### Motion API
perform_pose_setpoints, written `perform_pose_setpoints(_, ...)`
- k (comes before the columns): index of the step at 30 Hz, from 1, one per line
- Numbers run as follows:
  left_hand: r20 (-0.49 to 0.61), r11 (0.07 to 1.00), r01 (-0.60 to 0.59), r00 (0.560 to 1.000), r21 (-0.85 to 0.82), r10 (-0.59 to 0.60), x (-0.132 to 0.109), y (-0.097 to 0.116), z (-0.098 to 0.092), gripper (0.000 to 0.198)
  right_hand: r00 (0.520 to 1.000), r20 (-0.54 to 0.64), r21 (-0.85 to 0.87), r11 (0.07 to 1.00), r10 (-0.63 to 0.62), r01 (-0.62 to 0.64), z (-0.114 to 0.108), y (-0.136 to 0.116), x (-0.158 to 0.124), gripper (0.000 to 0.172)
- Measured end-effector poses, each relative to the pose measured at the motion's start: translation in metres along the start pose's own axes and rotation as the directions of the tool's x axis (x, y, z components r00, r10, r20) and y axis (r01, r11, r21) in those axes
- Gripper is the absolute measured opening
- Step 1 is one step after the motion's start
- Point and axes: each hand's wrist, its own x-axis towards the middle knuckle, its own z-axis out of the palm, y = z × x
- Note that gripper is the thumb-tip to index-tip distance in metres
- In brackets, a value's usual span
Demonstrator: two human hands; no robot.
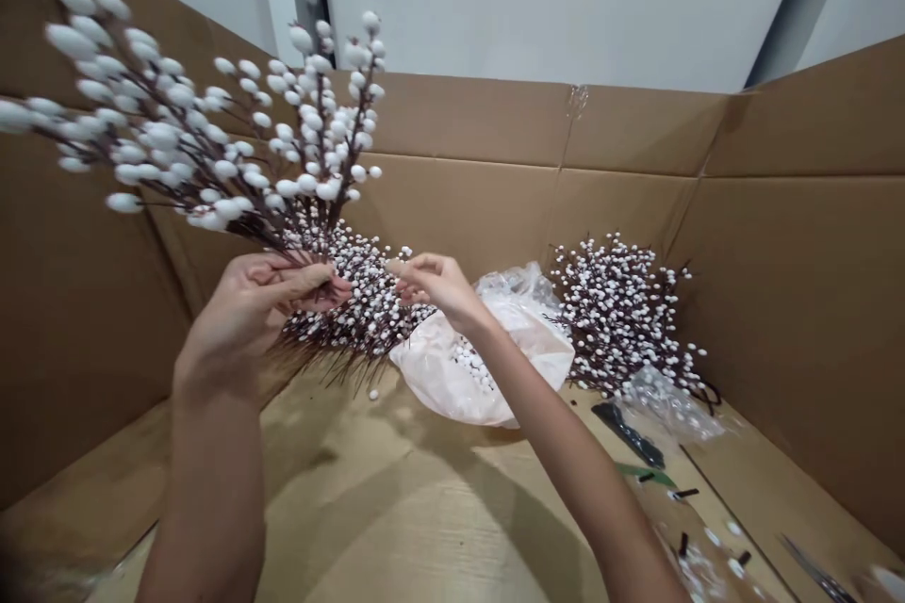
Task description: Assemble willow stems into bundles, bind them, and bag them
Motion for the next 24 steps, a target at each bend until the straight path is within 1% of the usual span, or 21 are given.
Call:
perform_pose_setpoints(1,-0.036,1.0,-0.007,0.999,0.003,0.007,0.0,0.001,-0.002,0.011,0.997,-0.007,-0.063,0.995,0.074,-0.074,0.004,0.013,0.008,0.017)
perform_pose_setpoints(3,-0.081,1.0,-0.015,0.997,0.011,0.016,-0.001,0.002,-0.005,0.012,0.985,-0.033,-0.159,0.972,0.172,-0.175,0.012,0.04,0.023,0.019)
perform_pose_setpoints(5,-0.093,1.0,-0.025,0.995,0.019,0.026,-0.001,0.001,-0.006,0.013,0.97,-0.134,-0.265,0.936,0.203,-0.233,0.014,0.061,0.038,0.017)
perform_pose_setpoints(7,-0.091,0.999,-0.037,0.995,0.022,0.039,-0.001,0.0,-0.006,0.013,0.953,-0.208,-0.356,0.89,0.22,-0.284,0.011,0.075,0.051,0.018)
perform_pose_setpoints(8,-0.088,0.999,-0.042,0.995,0.021,0.044,-0.001,0.0,-0.006,0.012,0.946,-0.223,-0.393,0.867,0.234,-0.307,0.009,0.08,0.056,0.02)
perform_pose_setpoints(10,-0.086,0.999,-0.052,0.995,0.012,0.053,-0.001,-0.001,-0.006,0.012,0.937,-0.215,-0.449,0.824,0.275,-0.345,0.006,0.086,0.065,0.023)
perform_pose_setpoints(12,-0.077,0.999,-0.049,0.996,0.004,0.049,-0.001,0.0,-0.007,0.012,0.927,-0.195,-0.482,0.793,0.319,-0.374,0.008,0.091,0.072,0.023)
perform_pose_setpoints(14,-0.058,0.999,-0.041,0.997,0.005,0.042,-0.001,0.0,-0.007,0.012,0.919,-0.181,-0.487,0.78,0.351,-0.394,0.011,0.095,0.077,0.023)
perform_pose_setpoints(16,-0.049,0.999,-0.044,0.998,0.009,0.044,-0.001,0.0,-0.007,0.012,0.913,-0.165,-0.462,0.788,0.374,-0.407,0.013,0.095,0.079,0.024)
perform_pose_setpoints(18,-0.058,0.998,-0.054,0.997,0.015,0.055,-0.001,0.0,-0.007,0.012,0.913,-0.142,-0.413,0.816,0.382,-0.405,0.01,0.091,0.077,0.024)
perform_pose_setpoints(21,-0.072,0.998,-0.06,0.995,0.029,0.062,-0.002,0.0,-0.008,0.013,0.933,-0.127,-0.323,0.875,0.337,-0.36,-0.003,0.078,0.07,0.023)
perform_pose_setpoints(24,-0.07,0.997,-0.065,0.995,0.043,0.067,-0.003,-0.001,-0.007,0.013,0.954,-0.17,-0.24,0.929,0.245,-0.282,-0.019,0.062,0.062,0.021)
